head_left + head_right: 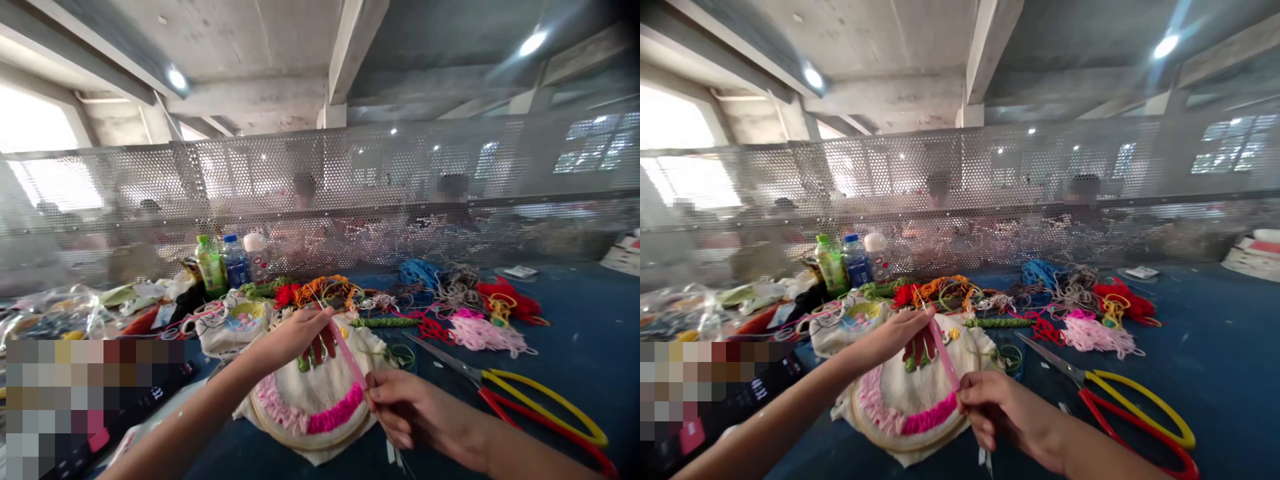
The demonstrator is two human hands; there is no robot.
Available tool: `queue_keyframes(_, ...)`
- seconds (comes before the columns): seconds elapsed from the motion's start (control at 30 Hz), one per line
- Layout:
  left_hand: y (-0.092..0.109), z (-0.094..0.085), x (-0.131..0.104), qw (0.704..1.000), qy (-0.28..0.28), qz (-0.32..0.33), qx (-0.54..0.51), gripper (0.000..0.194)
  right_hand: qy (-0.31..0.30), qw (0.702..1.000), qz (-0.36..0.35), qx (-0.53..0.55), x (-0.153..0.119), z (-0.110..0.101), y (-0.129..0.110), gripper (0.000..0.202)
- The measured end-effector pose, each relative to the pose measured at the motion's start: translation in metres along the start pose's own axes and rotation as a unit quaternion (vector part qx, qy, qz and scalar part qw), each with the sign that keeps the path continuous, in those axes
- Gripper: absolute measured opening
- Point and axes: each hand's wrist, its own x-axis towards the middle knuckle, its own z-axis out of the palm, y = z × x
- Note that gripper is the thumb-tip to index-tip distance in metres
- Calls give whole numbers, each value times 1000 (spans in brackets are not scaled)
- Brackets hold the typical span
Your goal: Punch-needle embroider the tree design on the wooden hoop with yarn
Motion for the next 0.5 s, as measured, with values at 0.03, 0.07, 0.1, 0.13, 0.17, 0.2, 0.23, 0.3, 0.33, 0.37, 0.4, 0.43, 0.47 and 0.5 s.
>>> queue_keyframes(0.03,1,1,-2,1000,-7,1,2,58,7,1000,-1,-3,0,0,0,17)
queue_keyframes(0.07,2,1,-3,1000,-10,3,1,56,15,1000,-5,-5,0,-1,0,17)
queue_keyframes(0.1,4,2,-4,1000,-10,6,-2,54,21,1000,-11,-6,1,-2,1,17)
queue_keyframes(0.13,5,2,-4,1000,-6,9,-6,51,25,1000,-17,-7,1,-4,2,16)
queue_keyframes(0.17,5,2,-4,1000,0,11,-11,48,27,999,-22,-10,2,-5,3,16)
queue_keyframes(0.2,6,2,-3,1000,10,13,-17,46,25,999,-25,-16,2,-7,4,17)
queue_keyframes(0.23,6,0,-1,999,24,16,-24,45,22,999,-26,-23,2,-8,5,18)
queue_keyframes(0.3,5,-6,1,997,61,20,-43,43,8,999,-23,-39,3,-10,6,24)
queue_keyframes(0.33,4,-10,3,995,81,23,-54,43,-2,999,-19,-47,3,-10,7,27)
queue_keyframes(0.37,4,-15,4,992,101,25,-65,44,-12,998,-14,-56,3,-10,7,30)
queue_keyframes(0.4,3,-20,4,990,119,27,-76,46,-22,998,-8,-64,3,-11,7,31)
queue_keyframes(0.43,2,-26,5,987,135,28,-87,48,-31,997,1,-70,3,-11,7,33)
queue_keyframes(0.47,2,-31,5,984,148,26,-101,48,-37,997,11,-73,3,-11,7,34)
queue_keyframes(0.5,1,-35,5,980,159,23,-116,48,-40,996,21,-75,3,-11,7,34)
